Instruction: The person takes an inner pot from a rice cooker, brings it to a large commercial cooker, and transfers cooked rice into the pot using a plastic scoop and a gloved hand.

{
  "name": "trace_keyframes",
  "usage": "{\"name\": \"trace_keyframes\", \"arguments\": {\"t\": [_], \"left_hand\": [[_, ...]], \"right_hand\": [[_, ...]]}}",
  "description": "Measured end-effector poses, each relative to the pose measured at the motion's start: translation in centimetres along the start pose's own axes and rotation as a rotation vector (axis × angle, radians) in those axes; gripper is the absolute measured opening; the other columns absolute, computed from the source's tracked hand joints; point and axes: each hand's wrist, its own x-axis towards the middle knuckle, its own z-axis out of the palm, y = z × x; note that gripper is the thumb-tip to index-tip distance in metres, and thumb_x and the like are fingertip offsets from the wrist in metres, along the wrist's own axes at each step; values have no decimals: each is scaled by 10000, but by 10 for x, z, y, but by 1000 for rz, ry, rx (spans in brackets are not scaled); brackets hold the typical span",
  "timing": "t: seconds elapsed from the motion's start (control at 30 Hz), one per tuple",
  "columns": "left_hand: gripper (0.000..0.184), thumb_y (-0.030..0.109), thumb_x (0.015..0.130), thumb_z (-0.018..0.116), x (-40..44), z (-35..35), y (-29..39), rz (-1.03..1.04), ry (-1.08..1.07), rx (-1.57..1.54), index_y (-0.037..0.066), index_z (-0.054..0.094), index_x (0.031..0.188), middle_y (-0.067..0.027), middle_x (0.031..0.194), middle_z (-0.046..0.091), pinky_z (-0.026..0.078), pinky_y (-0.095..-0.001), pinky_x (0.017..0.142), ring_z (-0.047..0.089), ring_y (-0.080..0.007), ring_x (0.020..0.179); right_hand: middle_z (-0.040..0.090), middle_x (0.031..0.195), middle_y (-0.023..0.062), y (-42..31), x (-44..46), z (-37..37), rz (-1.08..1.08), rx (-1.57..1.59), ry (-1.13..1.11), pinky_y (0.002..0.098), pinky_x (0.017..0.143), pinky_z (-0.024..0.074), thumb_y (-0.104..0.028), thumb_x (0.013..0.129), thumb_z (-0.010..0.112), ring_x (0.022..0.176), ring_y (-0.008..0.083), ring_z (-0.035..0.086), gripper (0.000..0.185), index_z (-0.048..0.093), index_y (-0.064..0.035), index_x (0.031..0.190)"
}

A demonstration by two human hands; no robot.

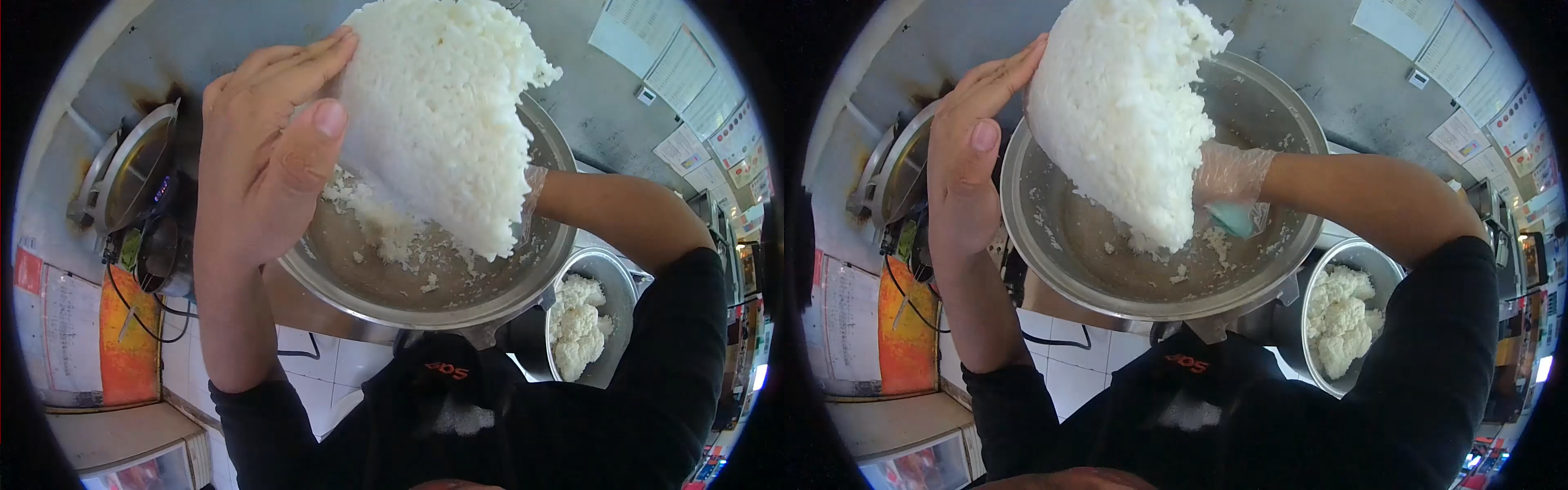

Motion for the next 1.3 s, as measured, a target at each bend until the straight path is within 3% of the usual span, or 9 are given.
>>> {"name": "trace_keyframes", "arguments": {"t": [0.23, 0.3, 0.63, 0.8, 0.93, 1.03, 1.13, 1.23, 1.3], "left_hand": [[659, 456, 960, 305, 11, 6, 14, 6, 2, -38, -64, 586, 1252, -209, 1217, 632, 398, -380, 994, 578, -300, 1106], [465, 337, 924, 559, 9, 20, 13, 4, 211, -274, -91, 654, 1078, -247, 997, 686, 491, -377, 784, 640, -339, 850], [448, 299, 898, 610, -17, 47, 8, -108, 184, -330, -69, 635, 1152, -232, 1061, 680, 487, -367, 864, 641, -336, 935], [449, 237, 826, 682, -4, 21, 27, -94, 147, 0, -47, 640, 1171, -220, 1128, 667, 469, -361, 919, 638, -313, 1016], [423, 232, 944, 577, 2, 14, 21, -145, -18, -48, 28, 574, 1314, -148, 1240, 618, 394, -336, 1008, 564, -219, 1138], [461, 275, 835, 717, 9, 29, 18, -219, 109, -182, -18, 647, 1185, -196, 1128, 675, 459, -353, 943, 642, -276, 1025], [472, 309, 843, 721, 24, 37, 28, -245, 114, -184, -9, 650, 1185, -185, 1108, 682, 463, -342, 940, 650, -272, 1008], [480, 309, 870, 671, 48, 39, 64, -189, 62, -153, 1, 624, 1234, -173, 1161, 662, 429, -391, 942, 621, -269, 1050], [415, 242, 956, 582, 63, 45, 106, -186, -20, -130, 38, 574, 1317, -130, 1172, 633, 398, -319, 989, 566, -199, 1089]], "right_hand": [[679, 858, 210, -10, -6, -14, 220, 226, -43, 414, 709, 545, -204, 746, 675, 754, 336, 666, 239, 712, -59, 931], [679, 857, 209, -11, -9, -14, 252, 290, -64, 413, 708, 545, -199, 743, 677, 754, 334, 666, 237, 712, -58, 931], [680, 851, 204, -15, -7, -4, 326, 541, -92, 407, 704, 545, -169, 733, 686, 753, 323, 667, 232, 712, -53, 932], [681, 848, 201, -11, -2, 2, 340, 634, -66, 405, 701, 545, -155, 728, 691, 753, 317, 667, 230, 712, -50, 933], [688, 850, 191, 21, 0, 17, -9, 128, 22, 386, 677, 545, -107, 738, 678, 759, 282, 673, 235, 711, -25, 956], [692, 874, 179, 12, -5, 2, 154, 428, 9, 372, 710, 544, -105, 762, 656, 788, 260, 677, 250, 698, -4, 987], [699, 934, 163, -24, -22, -43, 663, 903, -2, 395, 806, 525, -109, 784, 643, 843, 287, 673, 313, 672, -11, 1079], [699, 941, 165, -33, -59, -62, 508, 848, 164, 394, 809, 525, -109, 787, 641, 845, 291, 672, 318, 667, -15, 1090], [698, 945, 166, -40, -93, -68, 425, 776, 282, 393, 810, 525, -108, 789, 640, 846, 293, 672, 322, 664, -18, 1097]]}}
